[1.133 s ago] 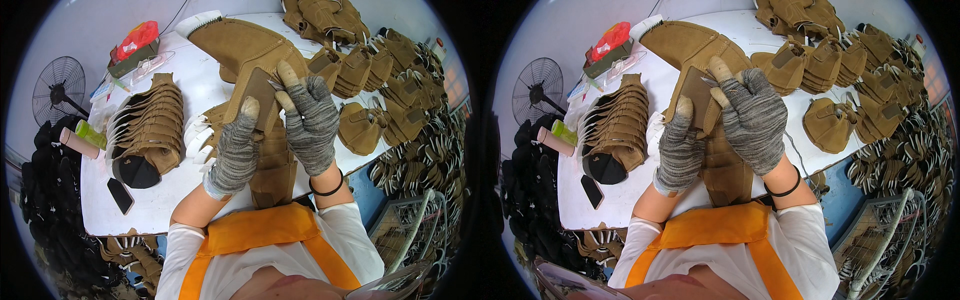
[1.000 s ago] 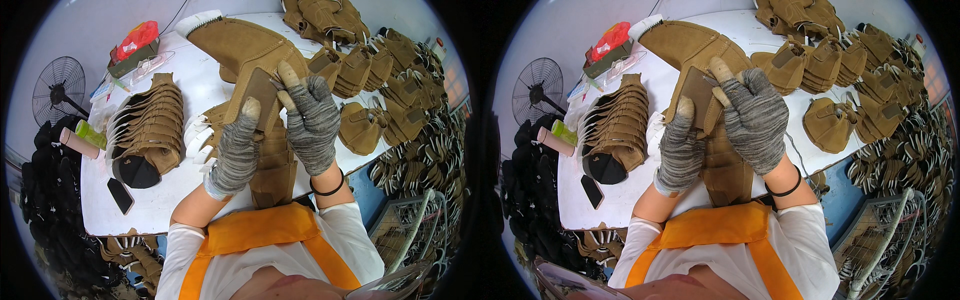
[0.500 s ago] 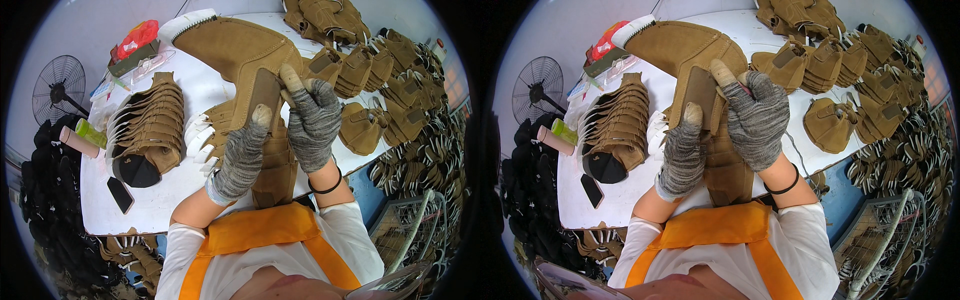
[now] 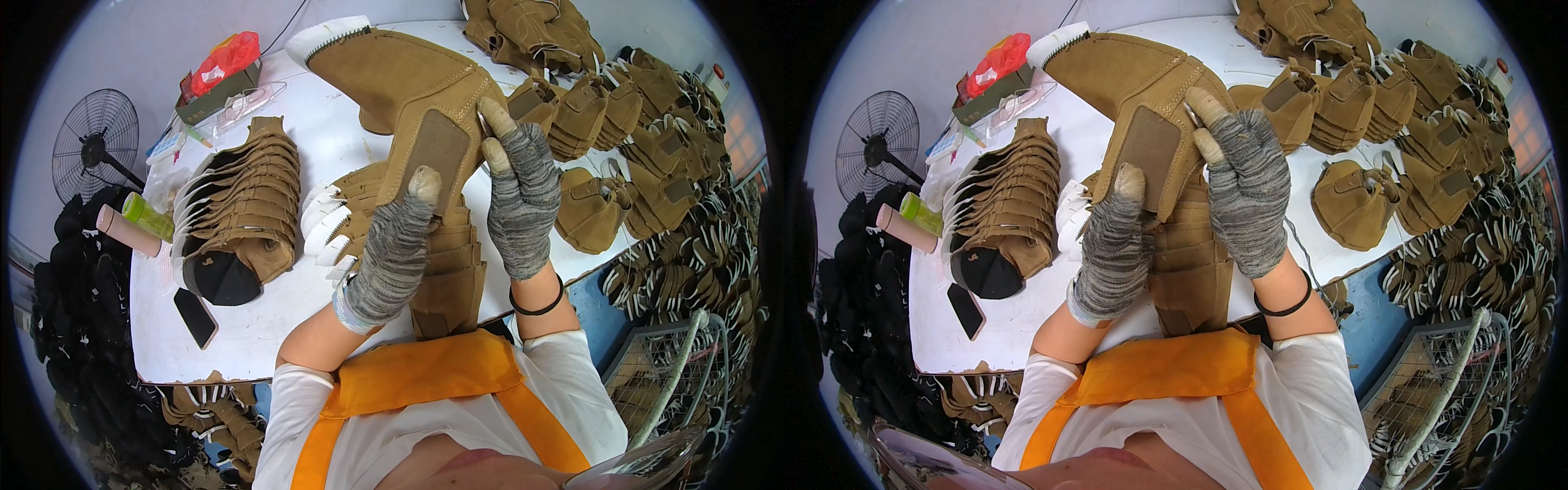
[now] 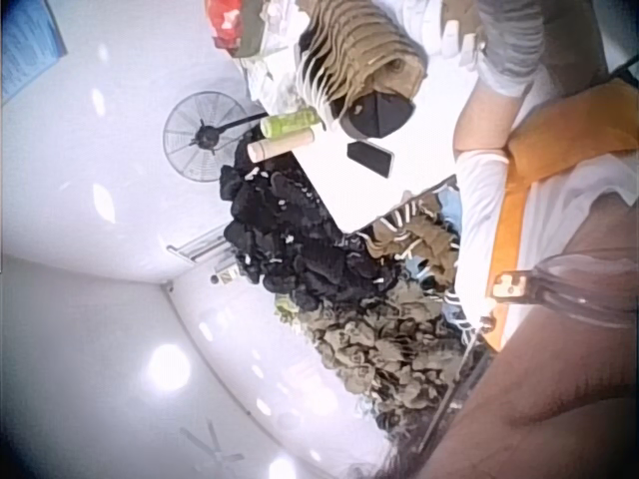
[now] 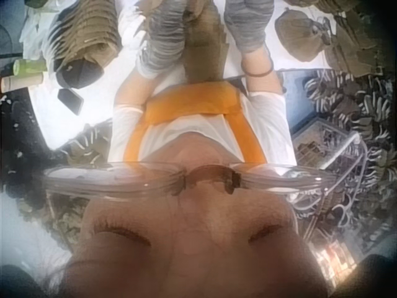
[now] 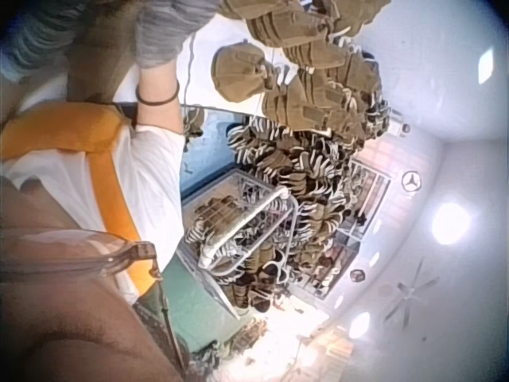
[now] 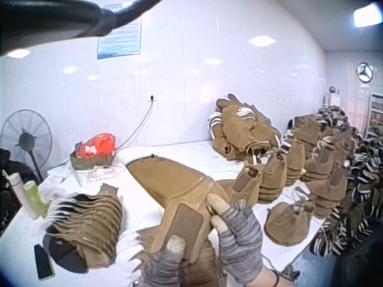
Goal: The person picks up brown shoe uppers one at a time from a stack, uses small shears to trim excess thread from the seams and edges, and places them onto another stack on the table.
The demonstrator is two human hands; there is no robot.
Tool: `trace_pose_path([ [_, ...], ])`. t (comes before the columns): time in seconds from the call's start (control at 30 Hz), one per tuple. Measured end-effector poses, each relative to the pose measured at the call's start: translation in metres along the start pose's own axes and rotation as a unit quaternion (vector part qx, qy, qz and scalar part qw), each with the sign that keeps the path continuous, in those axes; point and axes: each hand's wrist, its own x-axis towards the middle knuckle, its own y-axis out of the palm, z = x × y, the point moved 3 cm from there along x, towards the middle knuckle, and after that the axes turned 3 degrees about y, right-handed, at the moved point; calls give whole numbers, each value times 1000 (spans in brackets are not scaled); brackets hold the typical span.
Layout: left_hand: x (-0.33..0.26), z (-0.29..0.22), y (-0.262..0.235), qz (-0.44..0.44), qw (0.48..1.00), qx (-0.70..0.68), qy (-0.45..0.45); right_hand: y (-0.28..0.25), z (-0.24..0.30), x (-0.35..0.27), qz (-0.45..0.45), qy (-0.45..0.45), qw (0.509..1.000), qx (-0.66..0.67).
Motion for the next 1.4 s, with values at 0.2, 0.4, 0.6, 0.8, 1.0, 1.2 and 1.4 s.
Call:
trace_pose_path([
  [0.2, 5, 0, -14, -2, 997, -2, 77, -13, -9, 1, -86, 3, 996, 7],
  [0.4, 16, -16, -30, 0, 983, -92, 159, -24, -68, -17, -35, 67, 990, -123],
  [0.6, 26, -20, -48, 2, 967, -157, 202, -26, -148, -113, 268, 258, 846, -383],
  [0.8, 17, -22, -52, -80, 959, 56, 267, -24, -158, -139, 236, 201, 874, -375],
  [1.0, 16, -16, -20, 9, 942, 208, 264, -16, -112, -75, 79, 356, 906, 212],
  [1.2, 18, 17, 23, 192, 878, 328, 290, 7, -74, -35, -18, 390, 719, 575],
  [1.4, 30, 16, 24, 302, 700, 566, 315, 13, -56, -7, -20, 379, 665, 644],
])
